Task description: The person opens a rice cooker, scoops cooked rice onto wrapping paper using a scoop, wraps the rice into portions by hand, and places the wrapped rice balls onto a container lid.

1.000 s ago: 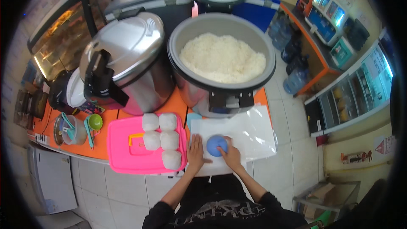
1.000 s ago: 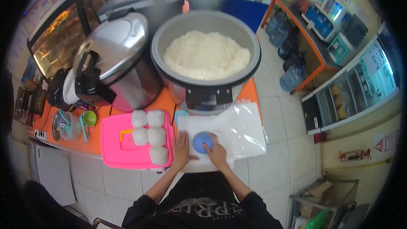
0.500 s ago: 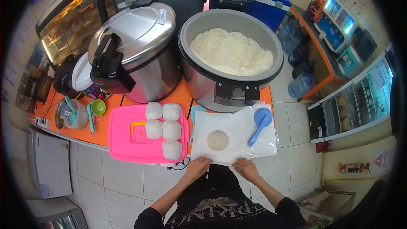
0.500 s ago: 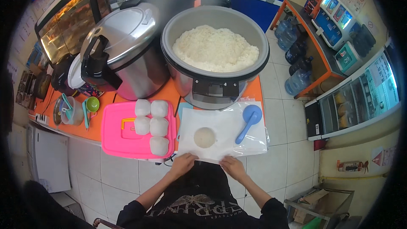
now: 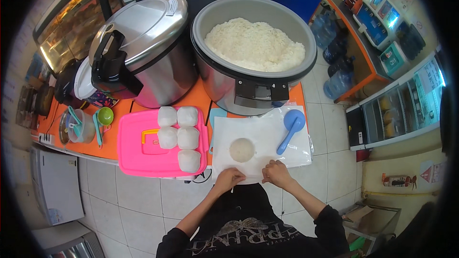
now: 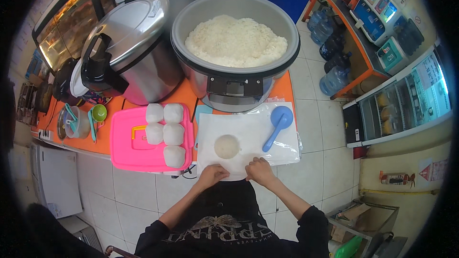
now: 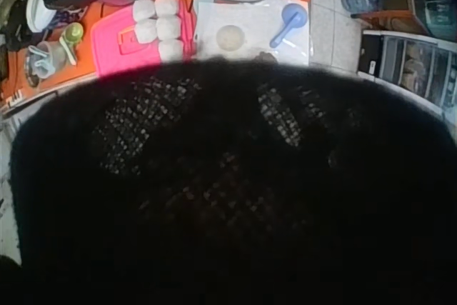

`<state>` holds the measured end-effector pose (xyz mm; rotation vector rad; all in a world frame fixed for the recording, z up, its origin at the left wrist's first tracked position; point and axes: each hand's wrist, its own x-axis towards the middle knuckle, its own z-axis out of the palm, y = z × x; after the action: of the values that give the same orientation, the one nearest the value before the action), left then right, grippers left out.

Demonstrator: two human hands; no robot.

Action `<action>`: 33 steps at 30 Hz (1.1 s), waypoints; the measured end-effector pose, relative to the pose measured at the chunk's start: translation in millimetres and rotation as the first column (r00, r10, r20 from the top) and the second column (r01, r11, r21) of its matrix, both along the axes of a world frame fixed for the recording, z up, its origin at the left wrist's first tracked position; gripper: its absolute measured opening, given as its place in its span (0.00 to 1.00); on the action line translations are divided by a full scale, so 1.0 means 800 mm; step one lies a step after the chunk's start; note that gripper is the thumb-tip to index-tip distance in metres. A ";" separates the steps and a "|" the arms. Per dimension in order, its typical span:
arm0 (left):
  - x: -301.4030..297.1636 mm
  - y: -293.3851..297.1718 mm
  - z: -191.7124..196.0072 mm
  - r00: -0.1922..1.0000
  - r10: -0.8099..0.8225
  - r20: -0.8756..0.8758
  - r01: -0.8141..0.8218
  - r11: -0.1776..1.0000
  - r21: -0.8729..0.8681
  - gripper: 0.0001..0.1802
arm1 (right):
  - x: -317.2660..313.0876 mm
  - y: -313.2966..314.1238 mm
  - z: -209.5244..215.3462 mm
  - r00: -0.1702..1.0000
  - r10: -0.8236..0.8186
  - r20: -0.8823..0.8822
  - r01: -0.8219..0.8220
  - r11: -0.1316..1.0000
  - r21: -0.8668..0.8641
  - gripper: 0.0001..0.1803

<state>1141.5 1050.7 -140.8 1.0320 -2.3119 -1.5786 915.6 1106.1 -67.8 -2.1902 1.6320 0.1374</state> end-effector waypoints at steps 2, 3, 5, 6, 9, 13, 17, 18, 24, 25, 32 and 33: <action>-0.005 -0.009 0.023 0.998 0.063 0.003 -0.063 0.993 0.099 0.16 | 0.010 -0.012 0.021 0.998 -0.026 0.060 0.028 0.999 -0.031 0.14; -0.011 -0.006 0.047 0.991 0.127 -0.039 -0.133 0.961 -0.241 0.16 | 0.011 -0.016 0.025 0.992 -0.055 0.118 0.062 0.996 -0.064 0.15; -0.012 -0.004 0.062 0.980 0.169 -0.103 -0.198 0.815 -0.544 0.17 | 0.009 -0.007 0.005 0.962 -0.136 0.237 0.173 0.974 -0.143 0.15; -0.002 -0.009 0.051 0.952 0.246 0.183 -0.131 0.866 -0.483 0.17 | 0.009 0.000 -0.010 0.911 -0.197 0.363 0.286 0.935 -0.211 0.15; 0.045 -0.050 0.029 0.927 0.233 0.295 -0.150 0.949 -0.278 0.18 | -0.038 0.021 -0.054 0.792 -0.182 0.583 0.218 0.976 0.009 0.13; 0.026 -0.080 0.017 0.793 0.596 -0.128 -0.606 0.792 -0.068 0.18 | -0.048 -0.021 -0.059 0.417 -0.645 0.640 0.542 0.742 0.394 0.12; -0.016 -0.070 -0.015 0.777 0.609 0.159 -0.358 0.636 -0.683 0.15 | -0.008 -0.055 -0.085 0.464 -0.647 0.605 0.839 0.541 -0.064 0.04; -0.019 -0.063 -0.020 0.773 0.617 0.149 -0.369 0.628 -0.685 0.15 | -0.005 -0.052 -0.089 0.474 -0.639 0.606 0.833 0.548 -0.074 0.04; 0.019 -0.017 0.000 0.591 0.805 -0.043 -0.743 0.524 -0.417 0.08 | 0.022 -0.053 -0.011 0.875 -0.395 0.280 0.476 0.599 -0.645 0.05; 0.035 -0.004 0.009 0.683 0.723 0.102 -0.698 0.687 -0.202 0.10 | 0.025 -0.051 -0.018 0.870 -0.404 0.282 0.484 0.599 -0.637 0.05; 0.040 -0.032 -0.010 0.708 0.696 0.116 -0.704 0.685 0.184 0.14 | -0.002 -0.064 -0.075 0.563 -0.629 0.536 0.682 0.720 0.129 0.09; 0.040 -0.043 -0.019 0.763 0.643 -0.062 -0.642 0.766 0.037 0.21 | -0.001 -0.075 -0.065 0.394 -0.787 0.475 0.651 0.603 0.461 0.10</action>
<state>1173.9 1016.0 -155.8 1.5282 -1.6120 -1.3020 914.6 1045.9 -119.6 -0.9643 1.8438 -0.6237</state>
